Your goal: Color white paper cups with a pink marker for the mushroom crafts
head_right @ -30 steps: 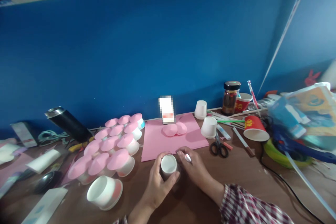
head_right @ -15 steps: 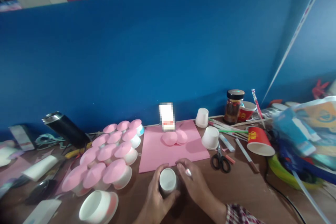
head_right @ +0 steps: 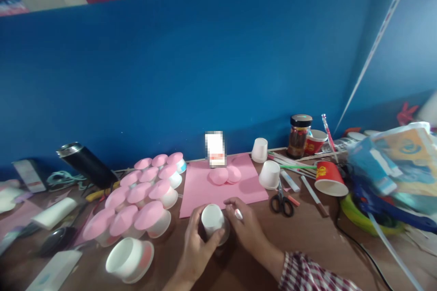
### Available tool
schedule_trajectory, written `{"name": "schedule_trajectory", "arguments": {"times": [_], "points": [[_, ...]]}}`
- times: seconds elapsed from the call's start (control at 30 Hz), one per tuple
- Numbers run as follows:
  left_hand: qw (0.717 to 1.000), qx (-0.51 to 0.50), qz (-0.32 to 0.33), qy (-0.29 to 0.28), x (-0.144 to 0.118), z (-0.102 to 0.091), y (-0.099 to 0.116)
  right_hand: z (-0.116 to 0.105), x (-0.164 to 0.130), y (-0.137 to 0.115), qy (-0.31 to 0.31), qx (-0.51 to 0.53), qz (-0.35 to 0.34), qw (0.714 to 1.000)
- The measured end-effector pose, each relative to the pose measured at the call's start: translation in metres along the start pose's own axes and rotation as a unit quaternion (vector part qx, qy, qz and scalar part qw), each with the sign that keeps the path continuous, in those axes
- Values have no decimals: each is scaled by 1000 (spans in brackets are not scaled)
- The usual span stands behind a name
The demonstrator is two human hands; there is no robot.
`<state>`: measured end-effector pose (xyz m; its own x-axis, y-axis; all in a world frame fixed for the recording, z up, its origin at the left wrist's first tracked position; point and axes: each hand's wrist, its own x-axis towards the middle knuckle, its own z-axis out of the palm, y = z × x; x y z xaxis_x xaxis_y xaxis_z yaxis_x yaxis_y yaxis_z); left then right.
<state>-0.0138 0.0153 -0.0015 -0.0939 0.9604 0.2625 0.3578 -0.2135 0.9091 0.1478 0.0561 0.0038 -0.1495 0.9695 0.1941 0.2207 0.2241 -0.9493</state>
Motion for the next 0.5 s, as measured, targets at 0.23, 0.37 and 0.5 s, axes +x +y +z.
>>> {"name": "schedule_trajectory", "arguments": {"times": [0.23, 0.37, 0.5], "points": [[986, -131, -69, 79, 5, 1, -4, 0, 5, 9, 9, 25, 28, 999], [959, -254, -102, 76, 10, 2, 0, 0, 4, 10, 15, 46, 28, 998], [900, -390, -180, 75, 10, 1, -1, 1, 0, 7, -1, 71, 41, 997]]}}
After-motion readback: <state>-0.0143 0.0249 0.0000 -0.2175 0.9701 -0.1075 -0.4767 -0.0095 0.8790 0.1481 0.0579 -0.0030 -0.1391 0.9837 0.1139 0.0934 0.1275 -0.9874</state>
